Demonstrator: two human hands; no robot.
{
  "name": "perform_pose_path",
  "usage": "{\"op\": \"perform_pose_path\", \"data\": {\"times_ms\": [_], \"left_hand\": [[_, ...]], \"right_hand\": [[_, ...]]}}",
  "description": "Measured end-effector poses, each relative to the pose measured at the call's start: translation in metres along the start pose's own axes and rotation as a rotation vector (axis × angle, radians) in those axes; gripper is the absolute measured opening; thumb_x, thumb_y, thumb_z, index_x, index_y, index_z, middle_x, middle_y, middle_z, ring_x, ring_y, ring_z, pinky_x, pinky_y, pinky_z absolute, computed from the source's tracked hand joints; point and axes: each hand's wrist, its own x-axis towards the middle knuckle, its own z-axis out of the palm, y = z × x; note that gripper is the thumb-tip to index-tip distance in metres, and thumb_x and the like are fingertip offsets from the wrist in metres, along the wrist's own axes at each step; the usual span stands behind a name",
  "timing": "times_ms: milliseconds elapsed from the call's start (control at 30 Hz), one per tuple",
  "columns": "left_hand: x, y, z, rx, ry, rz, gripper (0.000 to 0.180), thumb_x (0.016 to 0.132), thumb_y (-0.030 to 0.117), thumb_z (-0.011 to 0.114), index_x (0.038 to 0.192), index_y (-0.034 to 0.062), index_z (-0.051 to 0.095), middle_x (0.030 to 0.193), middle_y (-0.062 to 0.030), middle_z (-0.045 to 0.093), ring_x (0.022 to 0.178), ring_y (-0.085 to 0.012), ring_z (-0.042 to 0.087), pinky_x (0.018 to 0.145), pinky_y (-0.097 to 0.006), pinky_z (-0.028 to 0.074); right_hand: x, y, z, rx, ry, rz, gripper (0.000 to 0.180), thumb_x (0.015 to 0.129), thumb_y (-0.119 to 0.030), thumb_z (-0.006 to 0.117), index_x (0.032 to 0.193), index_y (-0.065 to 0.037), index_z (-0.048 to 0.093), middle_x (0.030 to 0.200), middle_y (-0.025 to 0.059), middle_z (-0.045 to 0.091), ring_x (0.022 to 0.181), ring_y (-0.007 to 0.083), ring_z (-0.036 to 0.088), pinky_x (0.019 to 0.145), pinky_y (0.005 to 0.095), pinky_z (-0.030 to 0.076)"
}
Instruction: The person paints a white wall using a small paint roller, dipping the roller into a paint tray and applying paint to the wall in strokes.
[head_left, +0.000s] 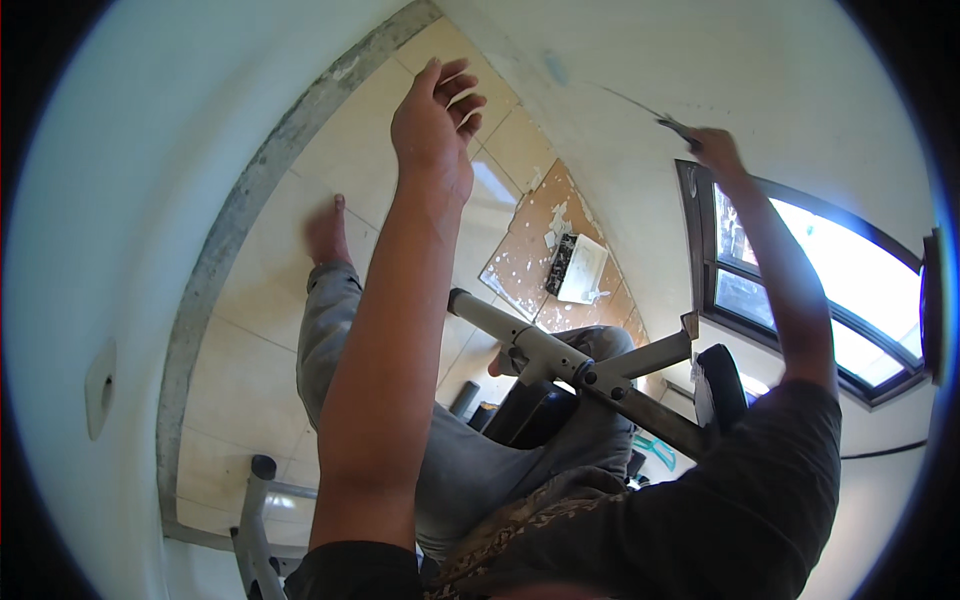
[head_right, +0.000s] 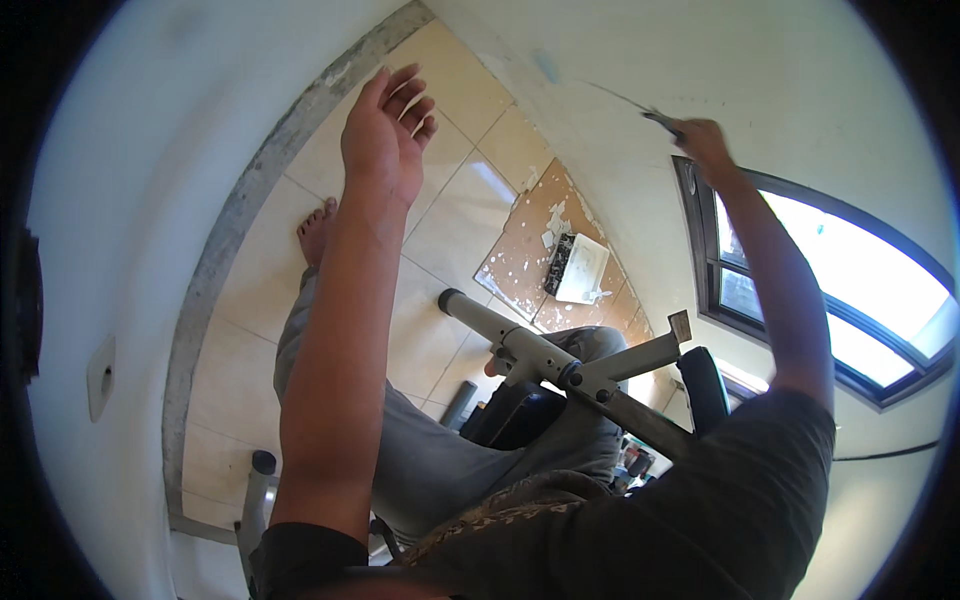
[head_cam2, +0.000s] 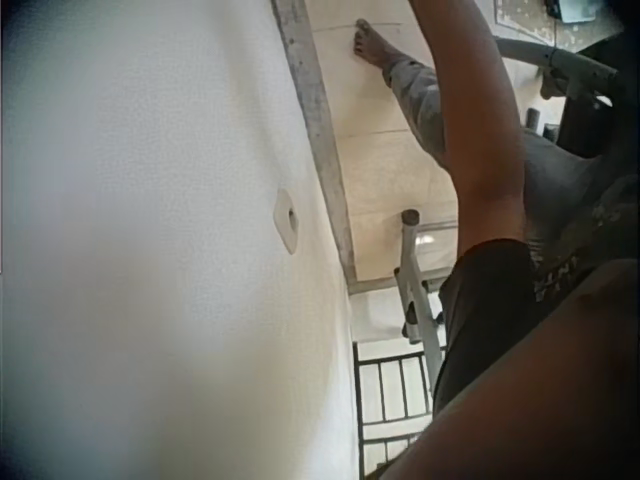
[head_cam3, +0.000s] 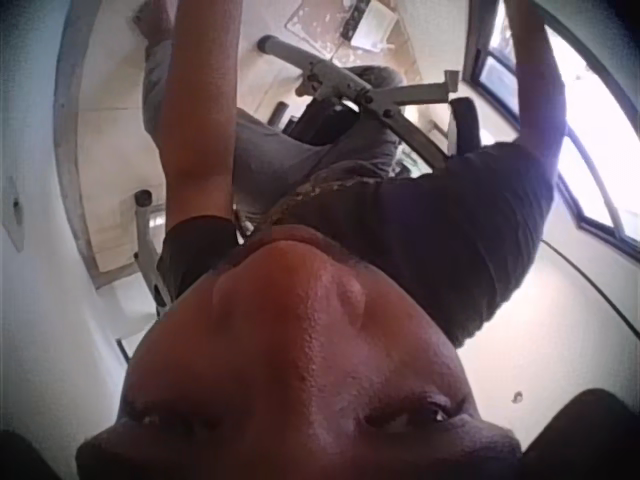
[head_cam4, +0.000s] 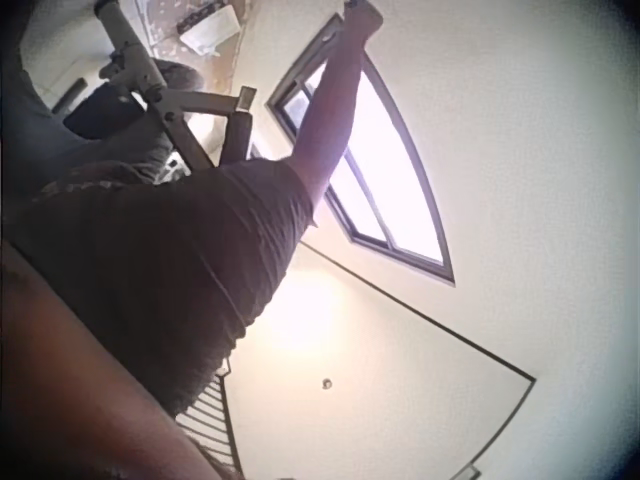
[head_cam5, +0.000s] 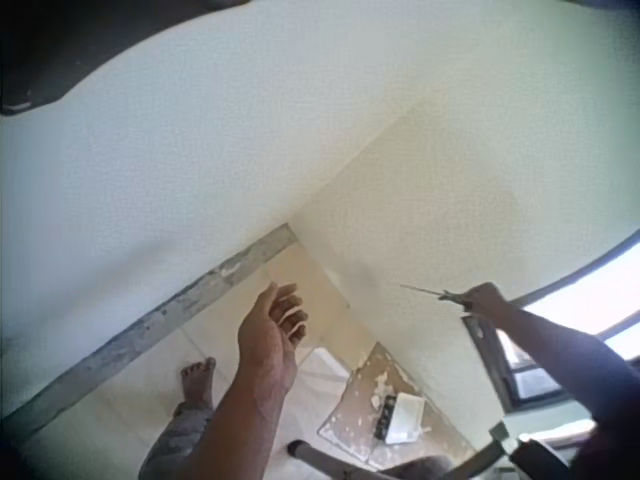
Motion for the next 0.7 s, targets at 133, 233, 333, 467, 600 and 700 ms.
{"op": "perform_pose_path", "data": {"times_ms": [133, 233, 333, 467, 600, 700], "left_hand": [[0.002, 0.001, -0.002, 0.012, 0.044, -0.031, 0.029, 0.100, 0.031, 0.052, 0.108, 0.0067, 0.066, 0.091, -0.0002, 0.060, 0.082, -0.0131, 0.055, 0.074, -0.030, 0.044], [0.006, 0.001, -0.003, -0.008, 0.028, -0.007, 0.030, 0.100, 0.032, 0.052, 0.109, 0.0071, 0.066, 0.090, 0.0004, 0.060, 0.081, -0.0130, 0.054, 0.073, -0.030, 0.043], [0.009, 0.000, -0.001, -0.047, -0.013, -0.002, 0.030, 0.100, 0.032, 0.052, 0.109, 0.0072, 0.066, 0.090, 0.0006, 0.059, 0.081, -0.0132, 0.053, 0.073, -0.031, 0.043], [0.012, 0.001, 0.002, -0.052, 0.027, -0.022, 0.031, 0.100, 0.033, 0.051, 0.108, 0.0072, 0.066, 0.089, 0.0005, 0.059, 0.079, -0.0143, 0.053, 0.071, -0.032, 0.043], [0.014, 0.001, -0.004, -0.046, -0.020, -0.007, 0.031, 0.101, 0.033, 0.050, 0.107, 0.0076, 0.066, 0.087, 0.0011, 0.060, 0.077, -0.0143, 0.054, 0.070, -0.032, 0.043], [0.018, -0.001, -0.014, 0.019, -0.016, 0.012, 0.029, 0.100, 0.036, 0.052, 0.107, 0.0115, 0.066, 0.088, 0.0029, 0.059, 0.076, -0.0121, 0.054, 0.066, -0.030, 0.043]], "right_hand": [[0.079, -0.045, 0.074, 0.002, -0.111, 0.012, 0.013, 0.087, -0.016, 0.066, 0.093, -0.006, 0.072, 0.078, 0.0064, 0.070, 0.066, 0.0201, 0.065, 0.062, 0.0372, 0.053], [0.093, -0.057, 0.067, 0.107, -0.108, 0.095, 0.014, 0.090, -0.015, 0.062, 0.094, -0.007, 0.073, 0.077, 0.0048, 0.070, 0.060, 0.0169, 0.062, 0.058, 0.0334, 0.052], [0.070, -0.021, -0.017, 0.511, -0.106, 0.282, 0.020, 0.096, -0.016, 0.055, 0.101, -0.008, 0.073, 0.075, 0.0038, 0.066, 0.057, 0.0113, 0.055, 0.054, 0.0271, 0.048], [-0.024, 0.027, -0.157, 0.803, -0.016, 0.393, 0.026, 0.099, -0.021, 0.053, 0.105, -0.002, 0.070, 0.069, 0.0015, 0.058, 0.052, 0.0077, 0.044, 0.048, 0.0236, 0.037], [-0.150, 0.048, -0.293, 0.666, 0.069, 0.386, 0.029, 0.101, -0.024, 0.052, 0.113, -0.002, 0.066, 0.067, -0.0028, 0.053, 0.051, 0.0042, 0.041, 0.046, 0.0216, 0.033], [-0.235, 0.062, -0.370, 0.617, 0.162, 0.383, 0.027, 0.102, -0.025, 0.051, 0.109, -0.002, 0.064, 0.067, -0.0036, 0.051, 0.051, 0.0030, 0.039, 0.044, 0.0194, 0.031]]}}
